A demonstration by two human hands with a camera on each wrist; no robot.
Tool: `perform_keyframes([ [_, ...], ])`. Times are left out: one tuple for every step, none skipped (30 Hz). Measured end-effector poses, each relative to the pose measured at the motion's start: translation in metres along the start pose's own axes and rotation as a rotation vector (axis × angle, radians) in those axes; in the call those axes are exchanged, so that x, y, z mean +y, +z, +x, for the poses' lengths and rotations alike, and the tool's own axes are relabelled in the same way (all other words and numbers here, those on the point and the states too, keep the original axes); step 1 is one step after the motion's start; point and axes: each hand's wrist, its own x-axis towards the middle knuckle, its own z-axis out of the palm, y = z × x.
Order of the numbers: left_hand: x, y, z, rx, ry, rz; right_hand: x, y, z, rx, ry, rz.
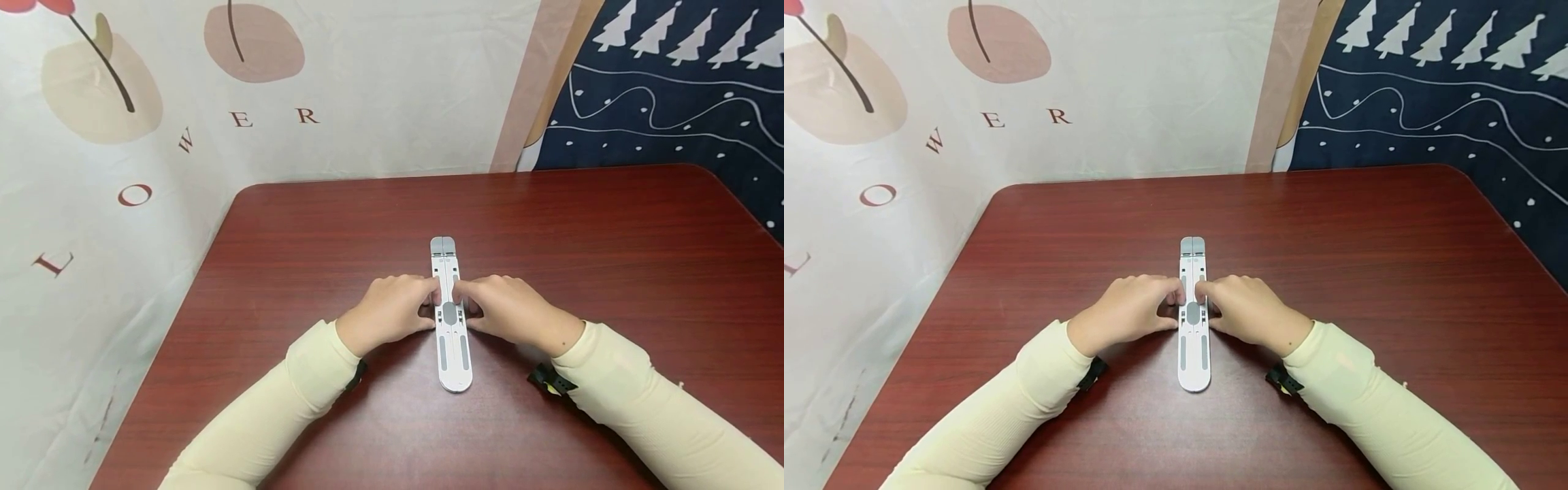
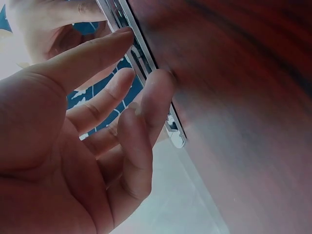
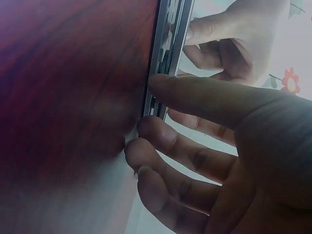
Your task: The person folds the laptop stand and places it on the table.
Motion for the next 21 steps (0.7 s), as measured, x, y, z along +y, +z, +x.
perform_keyframes([
  [0.0000, 0.0001, -0.0001, -0.003, -0.001, -0.001, 0.0001, 0.0002, 0.0001, -0.002, -0.002, 0.000],
  [0.0002, 0.0000, -0.0004, -0.006, -0.003, -0.004, 0.0003, 0.0005, 0.0001, -0.004, -0.003, 0.001],
  [0.0002, 0.0001, -0.0008, -0.009, -0.006, -0.004, 0.0004, 0.0009, 0.0002, -0.008, -0.004, 0.002],
  [0.0003, 0.0003, -0.0012, -0.013, -0.008, -0.005, 0.0005, 0.0015, 0.0003, -0.012, -0.005, 0.003],
  [0.0003, 0.0006, -0.0017, -0.017, -0.010, -0.008, 0.0004, 0.0020, 0.0003, -0.017, -0.005, 0.003],
  [0.0004, 0.0008, -0.0022, -0.020, -0.013, -0.012, 0.0004, 0.0026, 0.0003, -0.022, -0.005, 0.003],
  [0.0005, 0.0011, -0.0025, -0.022, -0.014, -0.014, 0.0004, 0.0030, 0.0002, -0.025, -0.005, 0.001],
  [0.0006, 0.0016, -0.0026, -0.022, -0.015, -0.014, 0.0005, 0.0032, 0.0000, -0.028, -0.005, -0.002],
  [0.0007, 0.0021, -0.0025, -0.021, -0.015, -0.013, 0.0004, 0.0033, -0.0002, -0.029, -0.004, -0.005],
  [0.0008, 0.0024, -0.0024, -0.020, -0.015, -0.013, 0.0003, 0.0031, -0.0007, -0.029, -0.003, -0.007],
  [0.0010, 0.0027, -0.0022, -0.018, -0.016, -0.012, 0.0003, 0.0028, -0.0012, -0.029, -0.004, -0.009],
  [0.0012, 0.0029, -0.0020, -0.016, -0.016, -0.011, 0.0001, 0.0025, -0.0016, -0.028, -0.005, -0.008],
  [0.0015, 0.0029, -0.0019, -0.015, -0.016, -0.008, 0.0000, 0.0022, -0.0021, -0.027, -0.006, -0.008],
  [0.0017, 0.0030, -0.0017, -0.016, -0.015, -0.008, 0.0002, 0.0018, -0.0028, -0.030, -0.006, -0.007],
  [0.0018, 0.0031, -0.0015, -0.017, -0.014, -0.008, 0.0006, 0.0013, -0.0035, -0.034, -0.006, -0.006],
  [0.0017, 0.0033, -0.0013, -0.019, -0.013, -0.010, 0.0009, 0.0004, -0.0044, -0.040, -0.009, -0.004],
  [0.0016, 0.0032, -0.0015, -0.022, -0.012, -0.012, 0.0015, -0.0005, -0.0054, -0.051, -0.010, 0.000],
  [0.0012, 0.0033, -0.0016, -0.022, -0.013, -0.013, 0.0022, -0.0016, -0.0062, -0.060, -0.010, 0.000],
  [0.0007, 0.0032, -0.0020, -0.018, -0.014, -0.014, 0.0031, -0.0029, -0.0072, -0.067, -0.011, 0.003],
  [0.0000, 0.0030, -0.0024, -0.013, -0.016, -0.016, 0.0038, -0.0045, -0.0082, -0.070, -0.009, 0.005],
  [-0.0006, 0.0026, -0.0029, -0.004, -0.020, -0.021, 0.0043, -0.0062, -0.0090, -0.073, -0.003, 0.008],
])
